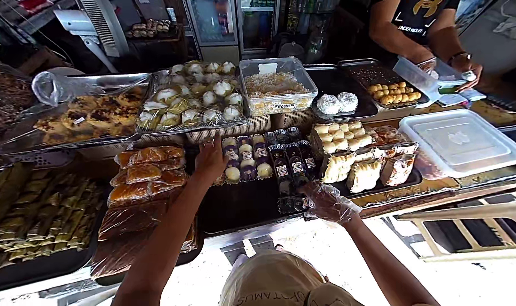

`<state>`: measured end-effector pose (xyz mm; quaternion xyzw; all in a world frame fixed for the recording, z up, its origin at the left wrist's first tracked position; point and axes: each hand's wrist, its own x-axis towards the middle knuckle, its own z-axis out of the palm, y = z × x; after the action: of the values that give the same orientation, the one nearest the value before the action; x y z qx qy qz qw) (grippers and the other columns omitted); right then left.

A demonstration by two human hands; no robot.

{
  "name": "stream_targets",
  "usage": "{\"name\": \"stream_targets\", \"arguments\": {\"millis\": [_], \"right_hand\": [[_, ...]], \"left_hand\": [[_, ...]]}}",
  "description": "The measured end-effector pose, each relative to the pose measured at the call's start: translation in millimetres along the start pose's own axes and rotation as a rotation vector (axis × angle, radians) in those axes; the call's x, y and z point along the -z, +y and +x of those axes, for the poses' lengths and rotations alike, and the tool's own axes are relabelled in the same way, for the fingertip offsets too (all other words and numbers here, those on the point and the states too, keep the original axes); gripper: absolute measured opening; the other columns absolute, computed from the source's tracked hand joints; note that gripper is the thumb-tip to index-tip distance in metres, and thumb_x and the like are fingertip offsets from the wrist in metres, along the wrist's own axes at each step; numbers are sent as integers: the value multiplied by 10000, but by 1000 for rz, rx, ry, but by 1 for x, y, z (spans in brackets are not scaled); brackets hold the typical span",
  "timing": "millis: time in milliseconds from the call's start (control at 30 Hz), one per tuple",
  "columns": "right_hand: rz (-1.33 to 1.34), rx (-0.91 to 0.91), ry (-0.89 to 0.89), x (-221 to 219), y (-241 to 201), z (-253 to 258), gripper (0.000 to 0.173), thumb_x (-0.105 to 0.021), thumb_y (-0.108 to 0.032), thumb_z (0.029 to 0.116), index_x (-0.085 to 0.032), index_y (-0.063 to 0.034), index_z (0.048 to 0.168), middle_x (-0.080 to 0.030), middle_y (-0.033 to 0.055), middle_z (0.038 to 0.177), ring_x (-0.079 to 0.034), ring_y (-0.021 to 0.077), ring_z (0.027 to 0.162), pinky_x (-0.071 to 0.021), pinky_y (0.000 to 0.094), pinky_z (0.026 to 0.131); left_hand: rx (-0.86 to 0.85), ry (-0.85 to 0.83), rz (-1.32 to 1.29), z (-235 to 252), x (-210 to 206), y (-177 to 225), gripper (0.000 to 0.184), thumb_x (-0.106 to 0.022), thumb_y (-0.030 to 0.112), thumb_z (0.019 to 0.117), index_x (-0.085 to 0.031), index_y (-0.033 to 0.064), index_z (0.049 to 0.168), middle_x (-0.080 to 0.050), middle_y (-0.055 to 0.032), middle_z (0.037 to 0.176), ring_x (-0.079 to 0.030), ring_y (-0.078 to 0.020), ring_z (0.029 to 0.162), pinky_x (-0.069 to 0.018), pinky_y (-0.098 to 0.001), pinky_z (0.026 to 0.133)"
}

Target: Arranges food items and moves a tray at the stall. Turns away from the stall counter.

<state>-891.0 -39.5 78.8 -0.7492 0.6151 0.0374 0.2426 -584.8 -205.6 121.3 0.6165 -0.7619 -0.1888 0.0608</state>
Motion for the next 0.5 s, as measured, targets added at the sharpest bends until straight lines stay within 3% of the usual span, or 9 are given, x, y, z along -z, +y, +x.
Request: {"name": "stream_targets", "arguments": {"millis": [100, 200, 333, 433, 500], "right_hand": [[22, 43, 7, 0, 6, 3, 631, -770, -219, 873, -537, -46, 1433, -530, 299, 1406, -473, 465, 1353, -370, 605, 1113], [21, 102, -10, 3, 13, 4, 520, -755, -287, 901, -625, -5, 1318, -571, 303, 1329, -512, 458, 1301, -399, 583, 1089], [52, 118, -39, 2, 14, -4, 504, -710, -286, 953, -583, -14, 1358, -602, 273, 1322, -570, 428, 1254, -408, 585, 1072], [140, 137, 32, 4, 17, -9, 492, -717, -272, 944, -602, -19, 1350, -629, 247, 1304, -589, 393, 1247, -410, 555, 1090], [278, 117, 87, 11, 17, -14, 507, -731, -265, 936, -600, -4, 1350, -624, 239, 1322, -583, 364, 1261, -402, 526, 1108]], "left_hand": [[-292, 36, -87, -9, -9, 47, 663, -650, 242, 1014, -362, -26, 1547, -438, -340, 1478, -463, -512, 1349, -401, -630, 1088], [-523, 54, -152, 15, -43, 78, 523, -607, 230, 1034, -488, -24, 1475, -479, -276, 1496, -486, -452, 1365, -372, -629, 1111], [-646, 44, -168, 48, -96, 106, 450, -524, 259, 1071, -542, 47, 1467, -431, -195, 1578, -385, -406, 1466, -232, -687, 1160], [-621, -52, -93, 55, -113, 113, 475, -469, 298, 1095, -471, 130, 1540, -396, -146, 1614, -293, -375, 1525, -133, -752, 1159], [-627, -46, -94, 53, -114, 113, 515, -494, 312, 1085, -438, 119, 1559, -361, -161, 1632, -243, -388, 1542, -102, -769, 1152]]}}
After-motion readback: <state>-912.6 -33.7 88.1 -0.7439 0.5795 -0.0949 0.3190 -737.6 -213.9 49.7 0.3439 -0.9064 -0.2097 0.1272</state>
